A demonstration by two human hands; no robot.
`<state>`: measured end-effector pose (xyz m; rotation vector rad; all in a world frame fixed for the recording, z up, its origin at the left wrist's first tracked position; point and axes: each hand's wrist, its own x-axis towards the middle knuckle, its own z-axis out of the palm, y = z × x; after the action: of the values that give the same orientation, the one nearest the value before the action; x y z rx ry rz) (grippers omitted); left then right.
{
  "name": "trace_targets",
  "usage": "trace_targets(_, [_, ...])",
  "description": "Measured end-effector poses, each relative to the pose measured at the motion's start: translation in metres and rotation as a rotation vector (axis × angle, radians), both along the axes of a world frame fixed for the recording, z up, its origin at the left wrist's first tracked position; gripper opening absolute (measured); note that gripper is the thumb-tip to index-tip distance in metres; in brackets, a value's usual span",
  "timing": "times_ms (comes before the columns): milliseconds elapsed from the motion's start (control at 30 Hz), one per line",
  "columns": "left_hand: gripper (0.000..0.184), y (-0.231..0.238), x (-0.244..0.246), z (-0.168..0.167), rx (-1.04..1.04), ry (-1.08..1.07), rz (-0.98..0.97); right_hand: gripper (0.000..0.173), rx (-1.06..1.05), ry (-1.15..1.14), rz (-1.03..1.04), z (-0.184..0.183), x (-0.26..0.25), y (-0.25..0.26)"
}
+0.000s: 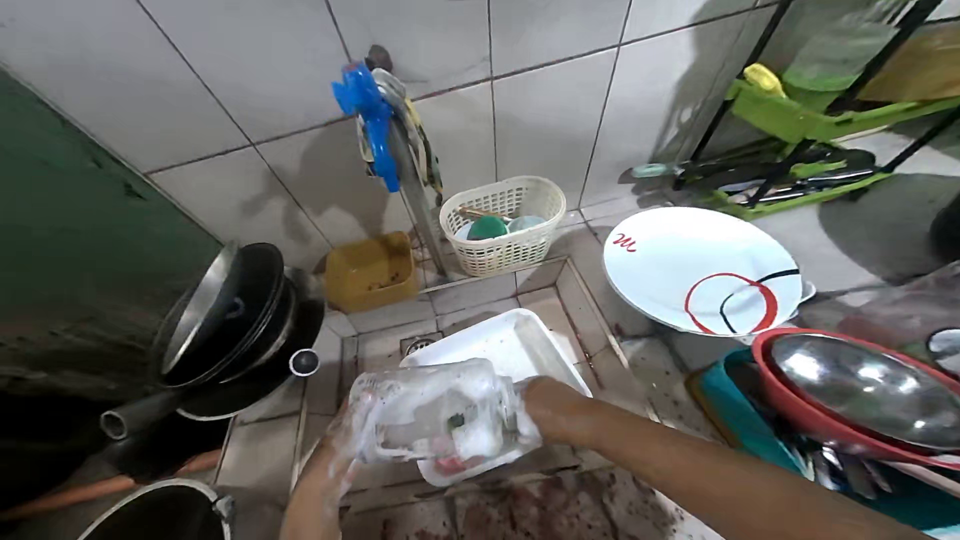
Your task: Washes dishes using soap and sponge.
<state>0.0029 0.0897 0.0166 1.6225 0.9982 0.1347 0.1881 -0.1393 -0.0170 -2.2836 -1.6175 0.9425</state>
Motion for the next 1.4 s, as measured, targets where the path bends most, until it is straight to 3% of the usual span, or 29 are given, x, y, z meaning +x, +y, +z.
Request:
trace_targets(100, [0.056,0.007,-0.004,-0.002,-0.133,-0.086,0.066,0.036,0.18,0.275,-0.164,0.003,0.002,-0.005])
trace_targets(167, [0.065,0.015,-0.008,-0.012,-0.233,-0.229,0.07,0.026,0.214,0.55,-0.396,0.019,0.001,0.0])
trace_targets(233, [0.064,0.023,-0.012,-0.025,-0.202,-0.324,0.027,0.021,0.326,0.857,-0.66,0.005,0.008,0.008])
trace_targets(300, [0.057,0.026,-0.014,-0.037,-0.144,-0.38,0.02,0.027,0.426,1.087,-0.799,-0.018,0.015,0.015])
trace_targets(400, [0.06,0.022,-0.015,-0.041,-0.097,-0.397,0.035,0.026,0.412,1.152,-0.733,-0.018,0.012,0.011])
trace_targets(533, [0.081,0.017,-0.017,-0.042,-0.013,-0.361,0.006,0.038,0.329,1.226,-0.71,-0.004,0.015,0.007])
trace_targets(700, [0.07,0.009,-0.011,-0.05,-0.08,-0.327,0.099,0.047,0.225,1.394,-0.663,0.008,0.014,0.014])
trace_targets(767, [0.067,0.011,-0.011,-0.063,-0.067,-0.344,0.114,0.05,0.198,1.389,-0.567,0.011,0.014,0.011])
trace_targets(800, [0.051,0.007,-0.011,-0.063,-0.056,-0.324,0.137,0.044,0.188,1.349,-0.495,0.012,0.014,0.009])
trace_targets(833, [0.039,0.003,-0.009,-0.058,-0.058,-0.289,0.161,0.03,0.176,1.291,-0.435,0.015,0.013,0.007])
trace_targets(900, [0.035,-0.005,-0.009,-0.043,-0.077,-0.242,0.159,0.007,0.163,1.136,-0.341,0.023,0.009,0.005])
trace_targets(1033, [0.039,-0.01,-0.019,-0.023,-0.039,-0.222,0.1,0.04,0.122,0.486,-0.08,0.029,0.0,0.005])
trace_targets(1100, [0.042,-0.017,-0.025,-0.013,0.043,-0.164,0.078,0.043,0.021,0.176,0.031,0.024,-0.006,0.008])
trace_targets(1167, [0.045,-0.016,-0.027,-0.014,0.057,-0.121,0.088,0.043,-0.11,0.048,0.04,0.02,-0.01,0.013])
trace_targets(1233, [0.044,-0.011,-0.021,-0.017,0.029,-0.13,0.121,0.041,-0.054,0.145,-0.034,0.016,-0.009,0.012])
trace_targets(1333, [0.042,0.0,-0.012,-0.033,-0.089,-0.239,0.187,0.034,0.215,0.655,-0.288,0.009,-0.01,0.002])
trace_targets(1400, [0.042,0.004,-0.006,-0.042,-0.168,-0.313,0.22,0.03,0.271,0.945,-0.371,0.008,-0.012,0.0])
